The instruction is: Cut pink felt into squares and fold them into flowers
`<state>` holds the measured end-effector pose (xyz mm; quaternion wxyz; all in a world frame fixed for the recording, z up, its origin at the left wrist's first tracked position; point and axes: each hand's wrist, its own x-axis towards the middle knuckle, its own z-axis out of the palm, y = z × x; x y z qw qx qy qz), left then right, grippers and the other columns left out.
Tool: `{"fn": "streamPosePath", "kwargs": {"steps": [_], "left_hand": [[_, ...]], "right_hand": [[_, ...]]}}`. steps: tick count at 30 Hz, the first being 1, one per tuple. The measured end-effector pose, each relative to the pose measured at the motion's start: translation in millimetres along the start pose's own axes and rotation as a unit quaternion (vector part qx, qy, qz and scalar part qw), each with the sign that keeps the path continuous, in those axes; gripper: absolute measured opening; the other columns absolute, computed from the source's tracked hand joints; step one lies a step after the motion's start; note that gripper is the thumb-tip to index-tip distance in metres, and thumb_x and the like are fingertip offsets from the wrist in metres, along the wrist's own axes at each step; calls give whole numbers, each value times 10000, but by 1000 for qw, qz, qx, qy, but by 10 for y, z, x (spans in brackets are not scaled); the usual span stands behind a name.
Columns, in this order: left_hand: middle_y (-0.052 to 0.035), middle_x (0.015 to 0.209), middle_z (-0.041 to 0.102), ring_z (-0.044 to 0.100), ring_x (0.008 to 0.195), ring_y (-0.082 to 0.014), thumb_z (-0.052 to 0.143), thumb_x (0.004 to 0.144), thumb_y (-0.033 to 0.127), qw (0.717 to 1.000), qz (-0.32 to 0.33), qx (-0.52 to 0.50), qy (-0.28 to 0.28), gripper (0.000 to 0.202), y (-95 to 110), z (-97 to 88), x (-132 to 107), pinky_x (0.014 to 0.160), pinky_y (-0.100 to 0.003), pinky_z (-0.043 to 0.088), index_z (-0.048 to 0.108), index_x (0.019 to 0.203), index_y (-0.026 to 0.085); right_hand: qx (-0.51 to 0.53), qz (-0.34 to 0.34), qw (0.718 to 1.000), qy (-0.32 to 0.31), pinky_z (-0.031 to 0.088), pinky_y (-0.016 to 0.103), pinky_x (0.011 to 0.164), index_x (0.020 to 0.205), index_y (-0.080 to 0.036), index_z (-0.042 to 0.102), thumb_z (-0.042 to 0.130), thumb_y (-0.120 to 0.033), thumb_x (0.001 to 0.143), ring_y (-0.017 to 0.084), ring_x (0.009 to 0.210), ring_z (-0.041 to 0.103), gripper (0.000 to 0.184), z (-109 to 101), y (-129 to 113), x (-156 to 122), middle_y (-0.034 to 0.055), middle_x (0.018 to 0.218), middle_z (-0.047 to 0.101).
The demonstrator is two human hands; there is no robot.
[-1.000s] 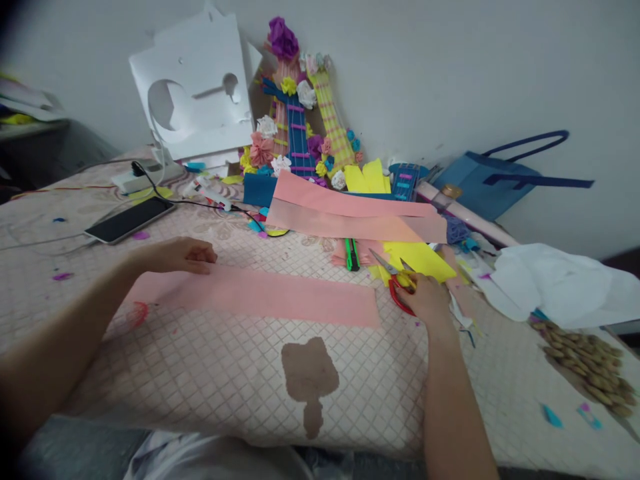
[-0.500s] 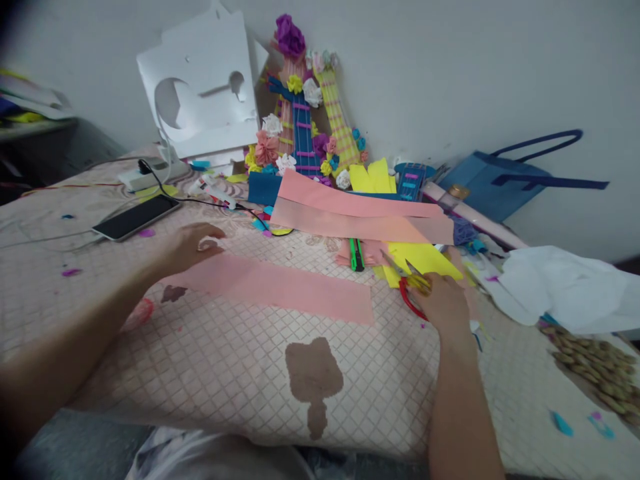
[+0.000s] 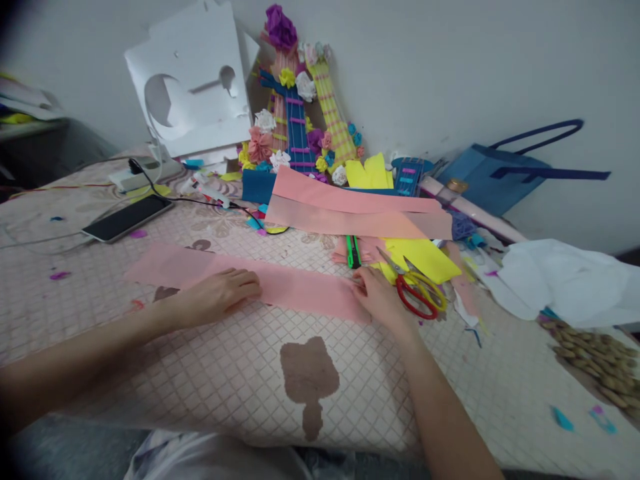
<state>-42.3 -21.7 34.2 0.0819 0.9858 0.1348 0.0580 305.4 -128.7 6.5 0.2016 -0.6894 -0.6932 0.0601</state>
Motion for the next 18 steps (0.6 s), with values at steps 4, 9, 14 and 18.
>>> {"fn": "streamPosePath", "kwargs": {"steps": [4,9,14,18], "left_hand": [[-91,907,597,549,820,-204,374,878,69,997,2,75,26,228,-74,-12,-97,745,-343,406,582,911,155],[-76,930,618,555,849,-188,371,912,102,994,-6,82,77,222,-260,-57,-299,774,-326,399,582,946,165],[-51,982,650,559,929,-183,348,952,169,995,22,72,70,230,-435,-150,-492,867,-345,379,577,951,187],[-50,1025,651,551,975,-186,322,962,198,997,14,61,40,259,-511,-152,-589,914,-362,361,581,959,201]], "right_hand": [[62,17,997,-31,452,323,674,762,-218,518,497,-253,798,192,752,546,54,-10,-18,10,28,783,572],[293,67,952,-61,430,270,584,948,-237,484,550,-351,805,159,679,541,194,-166,-176,-30,-11,741,542],[371,61,911,-173,433,255,566,1160,-270,477,548,-391,834,143,664,537,355,-291,-330,-102,-20,744,543],[349,-8,900,-263,487,301,739,1078,-238,594,542,-387,860,168,873,586,269,-311,-350,-149,41,979,601]]}}
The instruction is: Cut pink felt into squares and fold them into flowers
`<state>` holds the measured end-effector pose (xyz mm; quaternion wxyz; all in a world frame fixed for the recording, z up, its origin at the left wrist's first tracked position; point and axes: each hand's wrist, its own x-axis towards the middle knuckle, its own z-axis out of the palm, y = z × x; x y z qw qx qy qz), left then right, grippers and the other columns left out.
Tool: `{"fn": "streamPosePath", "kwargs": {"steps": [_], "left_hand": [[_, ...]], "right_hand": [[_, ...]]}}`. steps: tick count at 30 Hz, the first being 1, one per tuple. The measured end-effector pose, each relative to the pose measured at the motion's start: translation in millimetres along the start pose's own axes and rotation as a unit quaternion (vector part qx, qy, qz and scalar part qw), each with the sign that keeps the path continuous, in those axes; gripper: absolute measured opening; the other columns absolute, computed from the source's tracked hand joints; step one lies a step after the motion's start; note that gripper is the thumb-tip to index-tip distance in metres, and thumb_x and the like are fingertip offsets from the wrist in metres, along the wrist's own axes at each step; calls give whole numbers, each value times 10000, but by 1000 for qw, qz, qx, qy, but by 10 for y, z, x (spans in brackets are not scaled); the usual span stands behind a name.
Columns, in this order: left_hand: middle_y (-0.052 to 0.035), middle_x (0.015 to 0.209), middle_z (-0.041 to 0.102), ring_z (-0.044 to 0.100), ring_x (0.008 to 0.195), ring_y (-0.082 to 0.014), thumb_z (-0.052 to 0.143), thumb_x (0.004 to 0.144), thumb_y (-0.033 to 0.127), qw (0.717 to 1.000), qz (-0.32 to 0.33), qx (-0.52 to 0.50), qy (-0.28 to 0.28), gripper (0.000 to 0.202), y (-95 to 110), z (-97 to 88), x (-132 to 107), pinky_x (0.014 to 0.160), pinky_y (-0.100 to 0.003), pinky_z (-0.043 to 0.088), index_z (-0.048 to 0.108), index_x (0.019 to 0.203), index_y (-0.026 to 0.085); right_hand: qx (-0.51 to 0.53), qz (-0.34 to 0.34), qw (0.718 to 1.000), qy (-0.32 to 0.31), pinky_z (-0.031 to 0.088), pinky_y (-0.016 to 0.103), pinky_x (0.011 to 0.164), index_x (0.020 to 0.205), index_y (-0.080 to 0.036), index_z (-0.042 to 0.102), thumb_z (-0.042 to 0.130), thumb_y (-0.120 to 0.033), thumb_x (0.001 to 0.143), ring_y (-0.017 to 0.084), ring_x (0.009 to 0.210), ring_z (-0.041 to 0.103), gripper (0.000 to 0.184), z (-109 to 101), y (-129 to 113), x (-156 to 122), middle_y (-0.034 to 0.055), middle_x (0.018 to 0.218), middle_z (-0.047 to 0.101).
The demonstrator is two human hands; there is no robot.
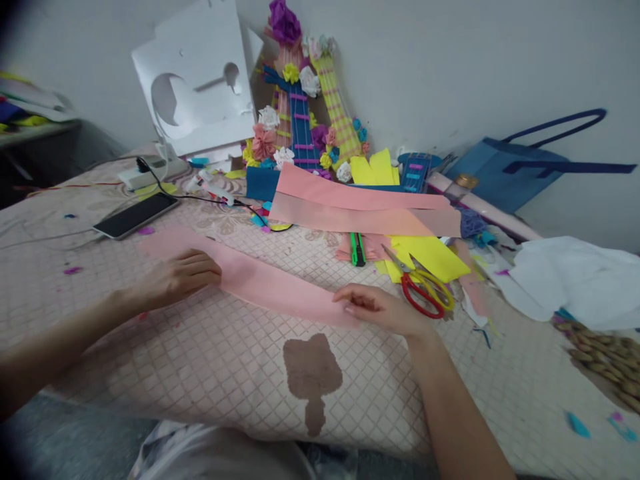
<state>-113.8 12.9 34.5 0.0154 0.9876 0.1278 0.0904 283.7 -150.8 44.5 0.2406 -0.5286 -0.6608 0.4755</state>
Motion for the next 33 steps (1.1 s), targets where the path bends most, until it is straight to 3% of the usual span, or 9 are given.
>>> {"fn": "streamPosePath", "kwargs": {"steps": [3,7,12,15,18,21,28,30,33], "left_hand": [[-53,1031,650,551,998,-194,334,960,227,1000,-25,0,-6,248,-32,29,-62,932,-368,359,580,984,219],[-58,1016,652,561,985,-199,358,945,242,998,-61,28,7,238,-116,69,-172,925,-361,367,593,978,235],[-65,999,655,611,792,-173,405,921,304,978,-179,94,59,227,-249,148,-283,709,-287,420,606,937,201],[-50,936,668,631,744,-153,417,903,289,966,-221,65,114,205,-285,161,-258,632,-242,432,599,919,195],[-51,948,677,648,828,-158,418,893,233,963,-188,13,191,178,-294,102,-133,707,-256,482,588,935,198],[-78,1133,638,620,1018,-175,461,874,188,962,-115,-29,247,129,-323,13,74,839,-301,502,579,925,193],[-105,1400,431,447,1266,-203,514,852,115,951,-19,-27,309,62,-530,-67,631,1012,-397,417,560,863,155],[-103,1487,299,360,1329,-219,510,863,134,956,-24,-29,290,42,-578,-87,763,1038,-420,384,552,855,138],[-104,1529,199,371,1314,-223,460,881,113,980,-58,-39,185,106,-631,-98,902,1012,-415,402,547,941,118]], "right_hand": [[-47,-32,998,-30,445,354,906,1087,-254,619,493,-365,894,201,1051,561,256,0,9,9,51,1122,608],[-70,-27,997,-9,416,356,956,1047,-262,645,425,-346,923,199,1078,563,266,11,35,69,30,1107,641],[-55,-24,998,-32,429,362,926,1039,-231,643,435,-349,917,200,1042,578,269,26,62,109,47,1071,649],[-44,-28,997,-50,429,361,907,1044,-202,639,438,-360,922,201,1026,579,284,6,35,70,67,1062,646],[-28,-32,995,-87,426,350,887,1058,-189,638,449,-360,924,199,1019,579,288,-17,-19,1,75,1058,647],[-12,-39,991,-127,440,325,831,1052,-180,643,446,-352,930,187,963,591,288,-9,-76,-58,79,1025,650],[0,-87,977,-193,452,267,745,1041,-166,648,437,-279,941,146,855,599,259,80,-158,-88,70,936,659],[1,-91,976,-196,452,266,749,1047,-174,644,445,-253,932,144,859,599,242,128,-170,-66,64,941,658],[7,-71,989,-133,454,278,770,1044,-199,630,462,-202,903,154,895,601,219,241,-157,6,51,978,654]]}}
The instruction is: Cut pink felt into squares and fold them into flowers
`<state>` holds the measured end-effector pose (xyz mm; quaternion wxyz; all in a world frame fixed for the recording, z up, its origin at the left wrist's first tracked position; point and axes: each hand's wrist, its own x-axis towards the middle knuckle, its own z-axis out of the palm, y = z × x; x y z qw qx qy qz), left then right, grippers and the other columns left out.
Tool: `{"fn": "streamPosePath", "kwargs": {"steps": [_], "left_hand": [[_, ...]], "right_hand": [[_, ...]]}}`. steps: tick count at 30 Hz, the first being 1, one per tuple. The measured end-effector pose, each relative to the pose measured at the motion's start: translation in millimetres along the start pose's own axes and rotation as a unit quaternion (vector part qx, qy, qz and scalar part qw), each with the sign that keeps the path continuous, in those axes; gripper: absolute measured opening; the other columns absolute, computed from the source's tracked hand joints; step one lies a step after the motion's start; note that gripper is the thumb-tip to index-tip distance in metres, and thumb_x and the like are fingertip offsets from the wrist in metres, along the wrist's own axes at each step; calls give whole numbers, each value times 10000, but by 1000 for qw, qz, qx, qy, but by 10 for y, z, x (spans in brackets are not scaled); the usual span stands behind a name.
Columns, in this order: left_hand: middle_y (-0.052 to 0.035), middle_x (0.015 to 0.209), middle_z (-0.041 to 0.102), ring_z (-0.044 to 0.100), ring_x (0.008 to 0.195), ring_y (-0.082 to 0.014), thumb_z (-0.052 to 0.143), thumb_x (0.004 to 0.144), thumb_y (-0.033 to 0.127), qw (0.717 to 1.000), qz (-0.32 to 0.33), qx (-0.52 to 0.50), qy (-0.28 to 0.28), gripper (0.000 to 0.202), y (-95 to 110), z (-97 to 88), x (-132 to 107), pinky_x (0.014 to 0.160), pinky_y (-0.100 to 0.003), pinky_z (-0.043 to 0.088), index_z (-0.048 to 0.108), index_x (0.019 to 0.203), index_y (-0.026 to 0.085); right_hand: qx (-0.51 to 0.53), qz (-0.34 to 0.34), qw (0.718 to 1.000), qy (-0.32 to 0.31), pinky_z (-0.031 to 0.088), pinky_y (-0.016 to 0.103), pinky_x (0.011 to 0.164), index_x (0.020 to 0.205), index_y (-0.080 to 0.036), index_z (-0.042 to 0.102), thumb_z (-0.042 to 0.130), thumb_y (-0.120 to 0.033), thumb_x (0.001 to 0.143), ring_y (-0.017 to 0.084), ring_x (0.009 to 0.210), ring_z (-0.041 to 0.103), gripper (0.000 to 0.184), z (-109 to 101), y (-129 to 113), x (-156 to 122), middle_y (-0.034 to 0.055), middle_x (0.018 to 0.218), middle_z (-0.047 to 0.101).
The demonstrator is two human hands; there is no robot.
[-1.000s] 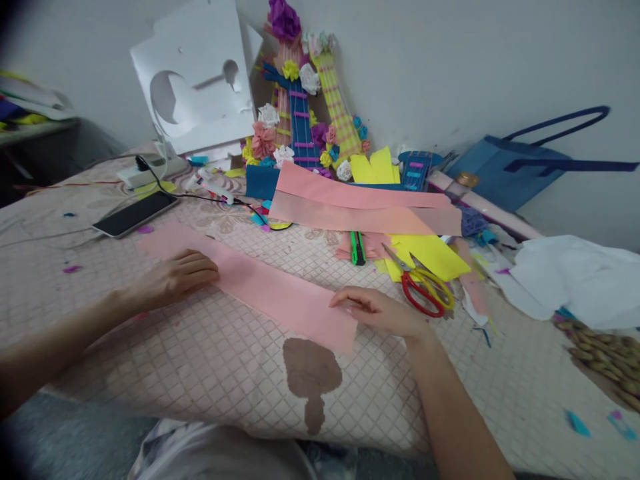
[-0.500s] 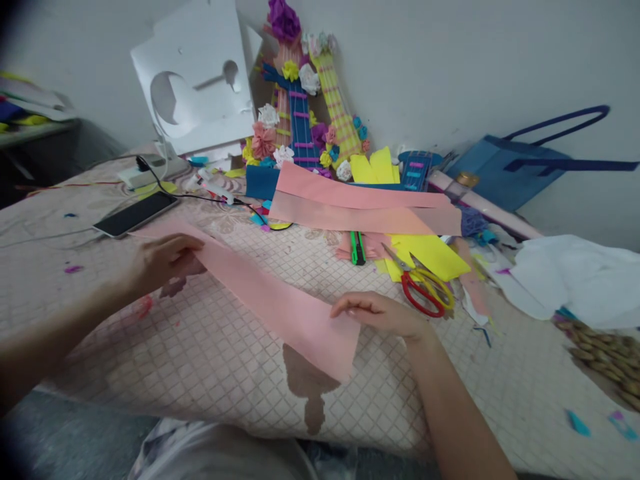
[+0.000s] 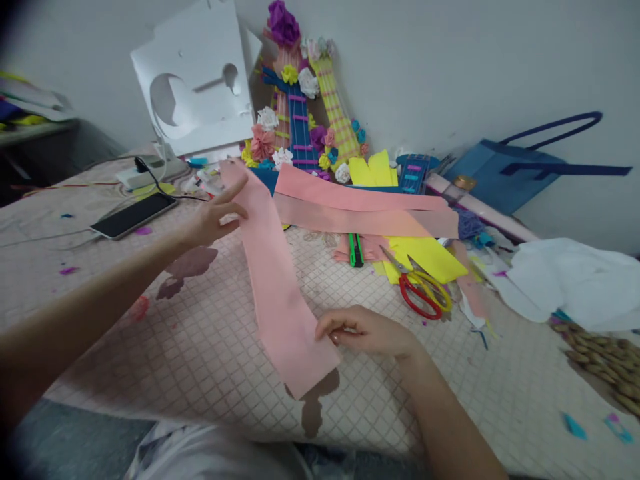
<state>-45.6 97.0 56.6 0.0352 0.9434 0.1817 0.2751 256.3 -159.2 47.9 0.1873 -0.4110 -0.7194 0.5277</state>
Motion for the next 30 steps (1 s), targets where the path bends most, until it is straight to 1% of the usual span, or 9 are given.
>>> {"fn": "streamPosePath", "kwargs": {"steps": [3,6,9,11,14,17,22,26,30], "left_hand": [[-128,1539,160,509,1190,-256,475,830,50,991,-89,53,-81,313,7,63,23,927,-433,455,511,1124,148],[-163,1522,194,540,1146,-312,525,793,56,979,-163,102,-61,490,174,111,-77,917,-495,441,443,1260,181],[-148,1394,433,480,1213,-294,557,819,138,991,-114,36,-56,485,540,99,-259,983,-472,408,428,1287,162],[-113,1242,564,536,1131,-241,595,817,194,991,-86,-53,-90,452,837,78,-391,950,-397,446,464,1249,166],[-93,1206,576,541,1108,-220,665,778,260,979,-51,-150,-129,468,1235,97,-537,924,-355,459,495,1208,185],[-90,1194,567,522,1118,-240,696,729,216,977,-53,-162,-130,475,1486,202,-582,919,-374,448,517,1167,186],[-42,860,621,579,796,-165,585,754,130,969,-124,-170,-129,123,1607,367,-563,738,-293,456,600,874,150],[-9,728,621,538,623,-109,516,716,68,945,-210,-217,-128,160,1575,359,-597,565,-213,395,622,804,148],[2,700,644,555,603,-106,510,732,120,920,-267,-254,-132,139,1491,334,-606,532,-198,384,630,795,153]], "right_hand": [[34,32,993,108,460,290,776,1019,-220,616,485,-170,863,170,935,605,209,104,71,122,42,1034,645],[52,36,987,148,458,299,800,1054,-236,588,491,-124,828,171,953,606,270,179,145,216,31,1043,644],[-4,26,983,181,460,280,742,1093,-255,559,487,-75,788,150,845,600,362,217,181,265,8,962,627],[-83,19,974,212,446,260,666,1092,-261,563,488,-49,758,132,747,561,403,229,182,286,6,938,581],[-161,2,958,239,425,250,605,1098,-263,565,484,-22,733,107,674,505,444,241,168,317,29,1019,499],[-178,-27,950,254,431,258,631,1024,-248,586,484,-31,761,123,748,523,356,254,152,352,49,1072,471],[-133,-63,947,286,436,266,647,919,-229,581,518,-115,813,155,833,553,168,315,156,416,54,1069,532],[-68,-32,954,290,440,269,654,1052,-233,550,517,-68,745,142,765,565,350,344,185,489,35,1026,591],[-40,5,963,267,442,278,687,857,-194,603,482,-80,736,155,775,584,206,269,193,622,15,833,632]]}}
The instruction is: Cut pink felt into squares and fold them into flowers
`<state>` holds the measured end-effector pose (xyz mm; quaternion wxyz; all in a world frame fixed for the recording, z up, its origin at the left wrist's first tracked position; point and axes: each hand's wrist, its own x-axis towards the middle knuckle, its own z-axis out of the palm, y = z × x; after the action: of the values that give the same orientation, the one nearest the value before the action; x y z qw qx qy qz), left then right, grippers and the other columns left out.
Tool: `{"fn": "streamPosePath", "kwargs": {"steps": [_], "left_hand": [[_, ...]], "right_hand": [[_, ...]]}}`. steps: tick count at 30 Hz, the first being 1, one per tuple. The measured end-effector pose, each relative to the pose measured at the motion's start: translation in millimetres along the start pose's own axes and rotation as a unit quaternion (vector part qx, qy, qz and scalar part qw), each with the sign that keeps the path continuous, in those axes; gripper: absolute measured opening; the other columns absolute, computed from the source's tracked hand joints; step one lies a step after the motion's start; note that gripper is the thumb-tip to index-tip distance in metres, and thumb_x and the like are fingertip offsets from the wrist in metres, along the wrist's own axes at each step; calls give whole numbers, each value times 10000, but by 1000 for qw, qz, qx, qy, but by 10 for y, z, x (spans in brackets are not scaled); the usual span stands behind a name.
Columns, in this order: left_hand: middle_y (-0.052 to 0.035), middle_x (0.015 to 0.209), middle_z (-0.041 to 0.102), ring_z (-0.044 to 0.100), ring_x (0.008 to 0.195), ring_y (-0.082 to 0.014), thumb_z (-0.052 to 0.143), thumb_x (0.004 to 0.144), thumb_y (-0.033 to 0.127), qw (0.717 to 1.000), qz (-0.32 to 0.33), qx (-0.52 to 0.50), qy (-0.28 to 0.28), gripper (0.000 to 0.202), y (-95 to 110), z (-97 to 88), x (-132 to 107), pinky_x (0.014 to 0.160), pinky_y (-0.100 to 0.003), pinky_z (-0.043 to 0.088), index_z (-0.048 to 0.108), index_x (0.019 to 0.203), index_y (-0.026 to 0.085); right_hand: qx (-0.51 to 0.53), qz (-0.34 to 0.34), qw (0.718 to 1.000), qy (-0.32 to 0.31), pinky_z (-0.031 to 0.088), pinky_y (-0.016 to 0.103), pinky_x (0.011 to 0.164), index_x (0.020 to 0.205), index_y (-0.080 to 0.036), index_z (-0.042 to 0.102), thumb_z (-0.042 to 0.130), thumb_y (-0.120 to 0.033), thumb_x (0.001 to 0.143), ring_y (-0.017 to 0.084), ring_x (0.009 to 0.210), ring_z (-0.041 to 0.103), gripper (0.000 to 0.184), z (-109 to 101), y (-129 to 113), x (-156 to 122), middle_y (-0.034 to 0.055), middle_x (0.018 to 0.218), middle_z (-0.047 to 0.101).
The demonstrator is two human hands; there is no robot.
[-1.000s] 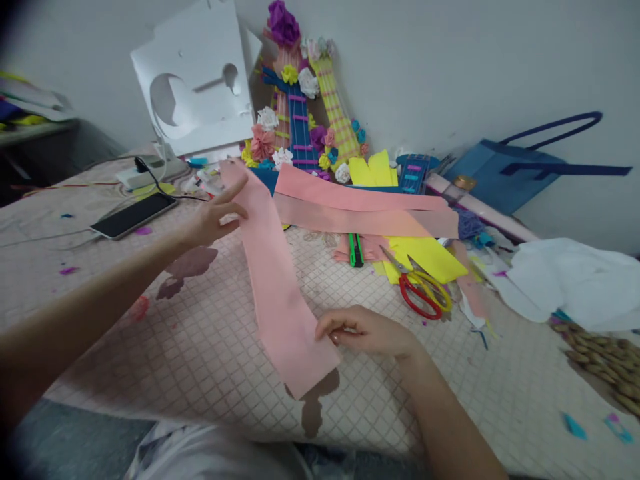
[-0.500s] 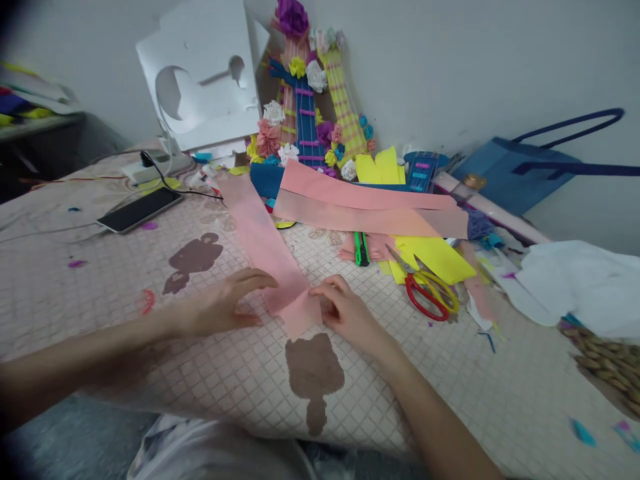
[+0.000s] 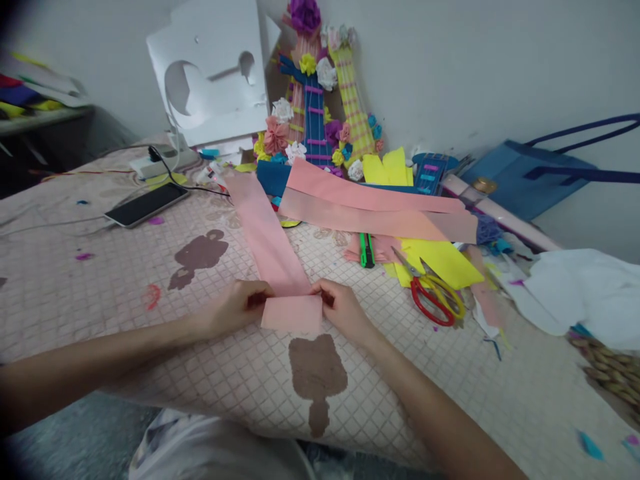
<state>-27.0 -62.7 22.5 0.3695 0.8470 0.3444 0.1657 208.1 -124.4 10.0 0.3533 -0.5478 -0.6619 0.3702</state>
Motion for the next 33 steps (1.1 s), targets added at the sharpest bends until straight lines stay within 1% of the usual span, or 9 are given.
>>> {"fn": "streamPosePath", "kwargs": {"steps": [3,7,11,14,17,20,25,30,33], "left_hand": [[2,698,662,592,627,-120,526,739,153,999,-22,-24,10,115,-46,-13,57,543,-205,402,614,813,150],[36,624,655,590,590,-117,561,739,162,998,-25,-59,28,484,-122,29,104,557,-212,416,477,1215,136],[58,598,623,547,539,-102,582,758,204,997,-37,-60,39,784,-177,81,89,525,-210,393,193,1426,73],[72,606,616,530,520,-91,584,760,184,996,-39,-53,56,945,-174,105,58,533,-210,399,-32,1471,96],[67,633,629,538,529,-88,577,755,149,996,-22,-44,70,982,-140,111,19,545,-209,412,-96,1470,136],[56,645,629,542,547,-89,553,765,134,997,2,-30,72,917,-110,104,-15,555,-206,420,-20,1481,152],[57,639,590,510,533,-79,514,792,136,996,36,-5,79,696,-121,125,-42,540,-194,410,242,1432,163],[-4,732,635,564,602,-100,486,828,141,992,67,87,66,300,-66,132,-74,561,-209,428,588,1107,179],[-37,802,650,605,688,-146,471,872,191,980,78,181,36,186,-12,106,-96,587,-237,441,640,947,179]], "right_hand": [[40,42,998,-16,405,229,533,867,-193,568,522,-130,723,117,599,548,163,-2,-3,158,-15,729,618],[39,97,995,5,271,194,369,963,-204,503,583,-268,747,76,388,387,238,12,6,289,-75,562,538],[23,110,993,32,271,196,357,1008,-210,481,596,-345,767,85,388,396,300,35,20,290,-74,559,539],[-23,93,994,54,310,208,402,1048,-209,506,596,-319,769,102,432,439,313,58,18,277,-73,556,528],[-60,68,993,70,353,229,469,1071,-205,522,580,-285,779,116,476,479,308,85,15,278,-69,562,532],[-74,42,994,75,390,248,535,1093,-213,520,560,-255,790,128,523,512,309,108,14,280,-58,597,548],[-108,25,991,73,401,259,571,1123,-227,517,555,-261,810,140,556,526,317,129,6,285,-47,625,563],[-139,27,987,71,405,259,577,1114,-229,521,588,-287,808,138,557,528,319,134,16,299,-45,636,566],[-158,26,985,67,395,255,568,1117,-227,525,594,-278,802,135,554,518,326,138,17,303,-43,640,556]]}}
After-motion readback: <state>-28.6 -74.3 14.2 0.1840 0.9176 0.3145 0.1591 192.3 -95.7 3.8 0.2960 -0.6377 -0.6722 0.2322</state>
